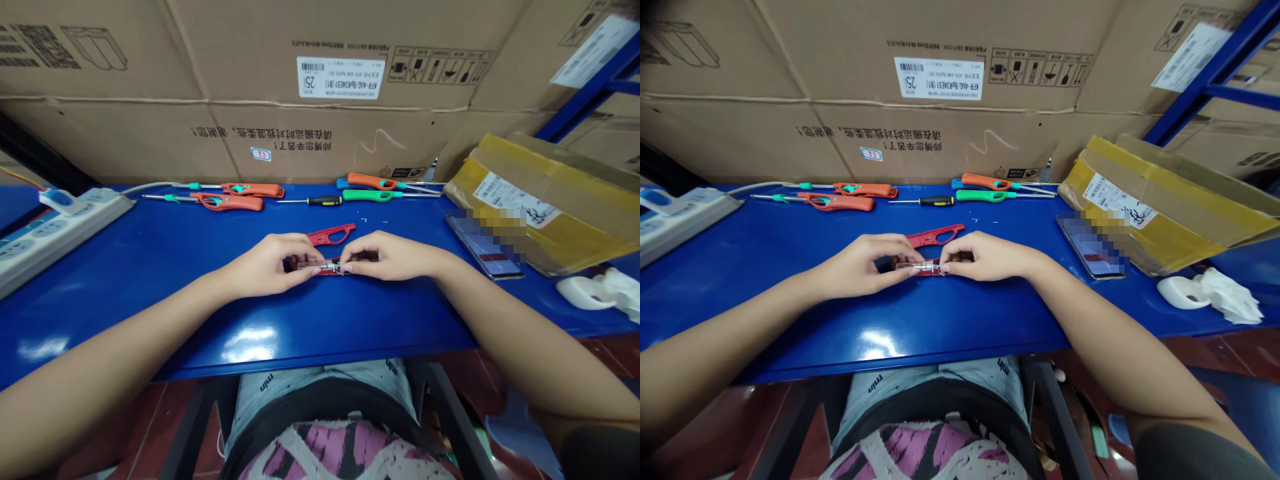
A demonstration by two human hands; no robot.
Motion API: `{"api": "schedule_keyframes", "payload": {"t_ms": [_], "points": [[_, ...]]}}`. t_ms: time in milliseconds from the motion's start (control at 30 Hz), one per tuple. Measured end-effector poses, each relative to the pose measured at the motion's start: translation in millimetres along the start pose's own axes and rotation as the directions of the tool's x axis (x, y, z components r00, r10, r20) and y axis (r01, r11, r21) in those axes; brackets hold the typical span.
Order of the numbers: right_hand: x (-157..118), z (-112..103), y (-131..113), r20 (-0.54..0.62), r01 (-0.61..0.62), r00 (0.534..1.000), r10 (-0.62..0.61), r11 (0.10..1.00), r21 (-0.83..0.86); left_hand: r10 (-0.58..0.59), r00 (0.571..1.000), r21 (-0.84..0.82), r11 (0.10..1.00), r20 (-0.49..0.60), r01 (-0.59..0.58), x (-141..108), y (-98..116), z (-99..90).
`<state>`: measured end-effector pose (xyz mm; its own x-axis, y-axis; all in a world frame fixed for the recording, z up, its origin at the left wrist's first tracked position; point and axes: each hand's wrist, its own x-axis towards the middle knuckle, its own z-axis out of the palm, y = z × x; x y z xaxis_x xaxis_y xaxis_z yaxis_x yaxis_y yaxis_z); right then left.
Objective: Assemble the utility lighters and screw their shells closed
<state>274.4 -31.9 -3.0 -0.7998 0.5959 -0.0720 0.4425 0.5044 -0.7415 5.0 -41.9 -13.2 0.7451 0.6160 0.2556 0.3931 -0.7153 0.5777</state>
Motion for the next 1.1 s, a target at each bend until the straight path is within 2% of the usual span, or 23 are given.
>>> {"api": "schedule_keyframes", "payload": {"t_ms": [1100], "points": [[1.3, 1.9, 0.3, -0.003, 0.027, 1.000, -0.027, 0.999, -0.027, 0.027, 1.000, 0.025, 0.999, -0.006, -0.027, -1.1, -0.7, -1.2]]}}
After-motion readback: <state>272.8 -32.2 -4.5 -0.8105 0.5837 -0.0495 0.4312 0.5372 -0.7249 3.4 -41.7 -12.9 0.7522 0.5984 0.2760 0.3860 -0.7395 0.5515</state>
